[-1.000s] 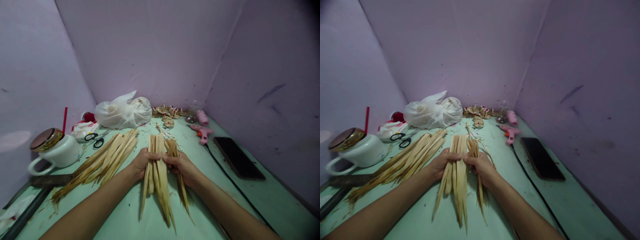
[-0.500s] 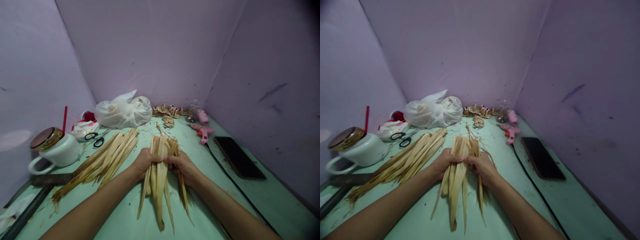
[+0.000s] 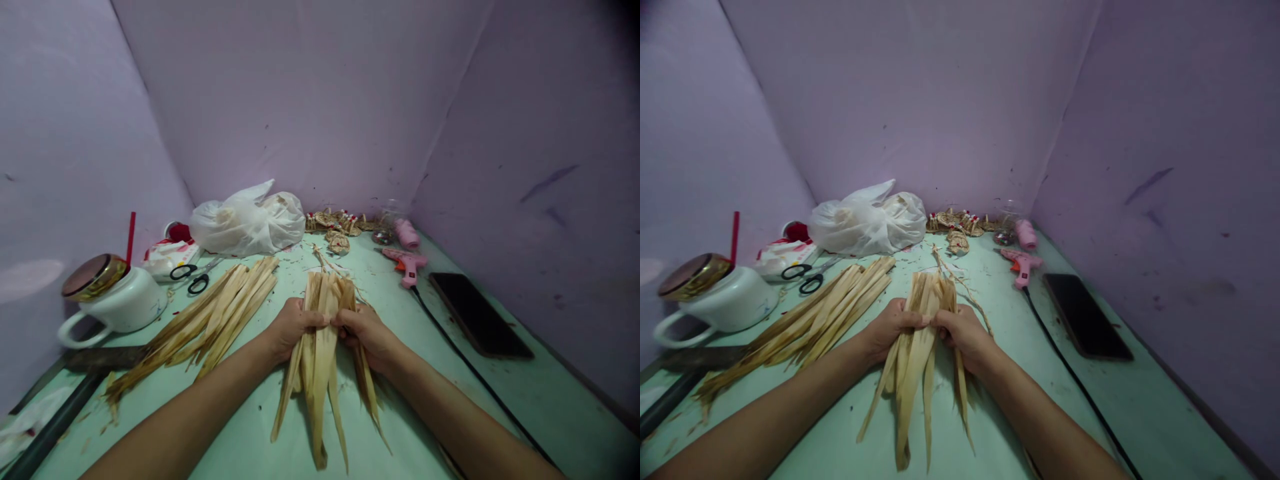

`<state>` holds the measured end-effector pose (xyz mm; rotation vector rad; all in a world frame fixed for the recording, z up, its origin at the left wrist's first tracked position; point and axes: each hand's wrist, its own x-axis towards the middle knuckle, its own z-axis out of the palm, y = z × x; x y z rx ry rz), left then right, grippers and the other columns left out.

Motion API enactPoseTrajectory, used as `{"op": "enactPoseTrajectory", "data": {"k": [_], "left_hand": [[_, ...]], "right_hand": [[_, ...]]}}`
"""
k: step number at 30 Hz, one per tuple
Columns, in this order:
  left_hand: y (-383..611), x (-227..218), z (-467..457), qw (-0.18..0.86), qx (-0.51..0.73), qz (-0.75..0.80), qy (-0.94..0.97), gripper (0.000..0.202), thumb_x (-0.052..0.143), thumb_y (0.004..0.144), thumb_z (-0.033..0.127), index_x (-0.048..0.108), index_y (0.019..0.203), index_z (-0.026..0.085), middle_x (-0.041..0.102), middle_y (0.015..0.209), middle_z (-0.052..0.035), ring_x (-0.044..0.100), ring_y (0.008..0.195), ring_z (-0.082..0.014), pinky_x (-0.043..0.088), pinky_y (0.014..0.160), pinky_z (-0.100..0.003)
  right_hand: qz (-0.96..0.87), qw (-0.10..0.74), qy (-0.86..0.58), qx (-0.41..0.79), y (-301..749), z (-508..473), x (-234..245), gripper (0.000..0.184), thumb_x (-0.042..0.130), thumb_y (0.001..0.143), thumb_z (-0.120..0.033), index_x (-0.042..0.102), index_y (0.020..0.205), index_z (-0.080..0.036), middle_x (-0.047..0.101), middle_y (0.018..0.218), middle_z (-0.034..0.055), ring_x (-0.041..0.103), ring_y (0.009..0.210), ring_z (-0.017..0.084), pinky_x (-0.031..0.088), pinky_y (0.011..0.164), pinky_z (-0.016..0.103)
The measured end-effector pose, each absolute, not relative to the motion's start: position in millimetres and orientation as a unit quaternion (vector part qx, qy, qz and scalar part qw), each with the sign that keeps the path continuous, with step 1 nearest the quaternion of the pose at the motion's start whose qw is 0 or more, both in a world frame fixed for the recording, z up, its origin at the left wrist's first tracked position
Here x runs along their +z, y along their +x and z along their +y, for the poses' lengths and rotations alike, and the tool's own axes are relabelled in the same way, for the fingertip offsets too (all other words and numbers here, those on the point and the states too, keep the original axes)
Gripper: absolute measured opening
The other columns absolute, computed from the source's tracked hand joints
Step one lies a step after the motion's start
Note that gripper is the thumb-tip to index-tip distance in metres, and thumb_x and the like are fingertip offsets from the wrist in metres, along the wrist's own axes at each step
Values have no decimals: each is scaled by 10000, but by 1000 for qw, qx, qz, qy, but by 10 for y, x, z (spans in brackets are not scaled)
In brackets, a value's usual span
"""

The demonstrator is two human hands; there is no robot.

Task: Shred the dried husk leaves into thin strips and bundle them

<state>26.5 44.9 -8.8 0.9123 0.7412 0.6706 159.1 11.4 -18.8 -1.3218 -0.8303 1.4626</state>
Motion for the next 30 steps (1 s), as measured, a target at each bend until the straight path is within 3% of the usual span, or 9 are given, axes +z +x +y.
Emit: {"op": "enactPoseTrajectory", "data": {"k": [6, 10, 16, 19, 21, 25, 27, 30], "left_hand": [[226, -100, 501, 827, 288, 292, 384, 260, 734, 528, 156, 673, 758, 50, 676, 661, -106, 626, 581, -191, 502, 621, -320], [210, -79, 553, 832, 307, 299, 352, 209, 718, 546, 105, 661, 738, 46, 672, 675, -93, 632, 595, -191, 519, 650, -338], [169, -83, 628, 821, 347, 317, 325, 257, 717, 550, 83, 644, 796, 74, 677, 678, -79, 643, 614, -194, 521, 681, -344], [143, -100, 666, 806, 358, 341, 325, 264, 722, 535, 72, 642, 787, 60, 668, 635, -68, 630, 571, -173, 517, 643, -305], [126, -99, 687, 804, 356, 352, 321, 273, 714, 540, 65, 641, 803, 64, 668, 633, -67, 633, 573, -178, 517, 638, -308], [105, -74, 706, 799, 345, 379, 315, 254, 711, 542, 78, 624, 781, 85, 655, 595, -59, 621, 528, -183, 513, 586, -322], [107, -64, 699, 794, 348, 381, 321, 279, 723, 529, 89, 621, 788, 88, 656, 605, -60, 620, 528, -185, 510, 584, -327], [129, -65, 666, 785, 342, 380, 349, 305, 759, 490, 119, 616, 758, 86, 647, 600, -58, 611, 523, -182, 498, 566, -318]], "right_hand": [[-255, 480, -475, 692, 1659, 121, -85, 94, 560, 501, -169, 573, 582, -125, 514, 483, -13, 422, 438, 70, 267, 373, 168], [-197, 465, -415, 757, 1765, 137, 16, 85, 532, 561, -156, 598, 606, -130, 617, 568, 36, 543, 509, 120, 439, 526, 224], [-173, 478, -371, 777, 1978, 154, 161, 66, 535, 602, -162, 578, 650, -152, 635, 583, 43, 600, 576, 175, 490, 621, 316], [-180, 480, -363, 778, 2110, 139, 266, 74, 554, 579, -170, 511, 639, -168, 487, 460, -31, 479, 416, 103, 431, 436, 222], [-210, 481, -334, 783, 2220, 115, 340, 109, 551, 594, -185, 446, 624, -183, 387, 430, -74, 322, 329, 45, 271, 318, 143], [-273, 546, -266, 746, 2453, 40, 480, 142, 492, 670, -214, 358, 625, -209, 294, 398, -130, 49, 286, -5, 31, 284, 102], [-284, 579, -248, 723, 2515, 12, 531, 166, 500, 670, -216, 342, 619, -213, 244, 388, -147, 7, 287, -11, 17, 284, 92], [-272, 581, -275, 717, 2433, 18, 516, 181, 581, 605, -182, 407, 652, -201, 277, 435, -129, 142, 317, -4, 160, 303, 83]]}}
